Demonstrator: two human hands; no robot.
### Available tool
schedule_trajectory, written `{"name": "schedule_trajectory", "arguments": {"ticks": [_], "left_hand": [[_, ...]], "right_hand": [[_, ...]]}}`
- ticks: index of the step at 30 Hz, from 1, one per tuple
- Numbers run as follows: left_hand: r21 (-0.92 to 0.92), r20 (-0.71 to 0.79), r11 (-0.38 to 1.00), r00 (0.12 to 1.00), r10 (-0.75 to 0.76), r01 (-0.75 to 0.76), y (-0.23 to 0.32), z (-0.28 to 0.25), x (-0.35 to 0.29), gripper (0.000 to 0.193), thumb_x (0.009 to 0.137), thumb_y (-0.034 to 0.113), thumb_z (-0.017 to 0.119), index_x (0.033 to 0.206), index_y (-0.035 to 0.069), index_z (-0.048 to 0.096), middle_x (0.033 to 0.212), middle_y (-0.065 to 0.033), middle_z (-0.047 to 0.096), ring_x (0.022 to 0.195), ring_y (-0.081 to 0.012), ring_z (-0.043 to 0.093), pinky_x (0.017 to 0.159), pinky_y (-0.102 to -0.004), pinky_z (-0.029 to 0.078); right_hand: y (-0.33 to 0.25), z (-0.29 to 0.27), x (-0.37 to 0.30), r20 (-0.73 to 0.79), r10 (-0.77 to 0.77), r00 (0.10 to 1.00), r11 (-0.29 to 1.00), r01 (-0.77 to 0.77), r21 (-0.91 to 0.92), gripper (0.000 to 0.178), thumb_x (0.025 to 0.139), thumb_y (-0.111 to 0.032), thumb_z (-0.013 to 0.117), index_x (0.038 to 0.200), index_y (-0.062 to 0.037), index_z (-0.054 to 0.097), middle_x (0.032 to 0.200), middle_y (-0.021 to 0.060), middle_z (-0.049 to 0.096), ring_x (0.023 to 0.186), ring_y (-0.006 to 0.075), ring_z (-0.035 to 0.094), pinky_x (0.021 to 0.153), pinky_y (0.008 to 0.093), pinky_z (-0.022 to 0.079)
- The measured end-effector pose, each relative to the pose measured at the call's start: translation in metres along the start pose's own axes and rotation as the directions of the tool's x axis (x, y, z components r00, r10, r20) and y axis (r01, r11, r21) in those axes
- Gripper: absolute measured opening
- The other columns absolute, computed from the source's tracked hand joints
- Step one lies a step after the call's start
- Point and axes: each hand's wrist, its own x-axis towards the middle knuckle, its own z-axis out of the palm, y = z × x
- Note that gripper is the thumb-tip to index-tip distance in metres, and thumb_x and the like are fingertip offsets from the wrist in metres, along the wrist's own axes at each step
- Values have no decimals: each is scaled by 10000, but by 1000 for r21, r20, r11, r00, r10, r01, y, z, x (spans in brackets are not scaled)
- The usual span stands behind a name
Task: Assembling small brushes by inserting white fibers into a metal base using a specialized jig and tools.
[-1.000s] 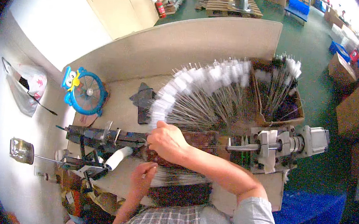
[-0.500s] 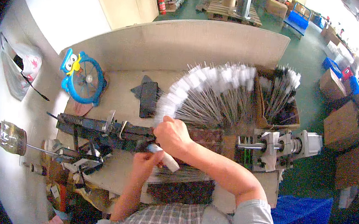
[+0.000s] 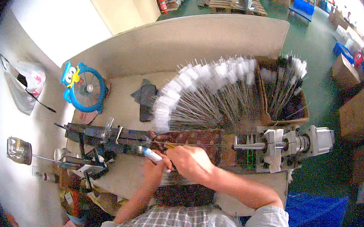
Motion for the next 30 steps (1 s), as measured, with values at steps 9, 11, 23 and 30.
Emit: {"name": "schedule_trajectory", "arguments": {"ticks": [9,11,23,30], "left_hand": [[723,-8,689,995,96,-61,31,-38,-6,154,799,132,646,854,41,534,791,-73,614,718,-147,601,656,-295,491],[228,-218,973,973,72,-21,31,-66,-7,218,831,271,648,852,75,553,834,-45,597,728,-148,586,663,-290,487],[-360,-567,928,812,-139,-92,52,-187,-27,200,830,285,628,882,95,593,714,22,530,657,-121,506,601,-274,430],[-469,-529,863,843,-103,-188,24,-199,-18,110,812,190,623,864,97,596,715,3,541,642,-115,500,592,-264,411]], "right_hand": [[18,43,7,124,88,988,995,-81,-63,227,701,-47,576,925,-53,540,876,112,527,830,285,596,647,396,516],[18,32,4,71,69,995,998,-69,-13,198,702,-38,579,899,-50,560,849,115,529,811,294,591,658,397,511],[3,25,12,155,75,985,991,-90,95,308,756,-4,546,1061,-27,584,971,141,570,860,319,594,722,380,507],[-13,-12,7,125,31,992,996,-42,85,296,739,-1,562,1026,-49,618,933,108,602,809,292,610,698,368,512]]}}
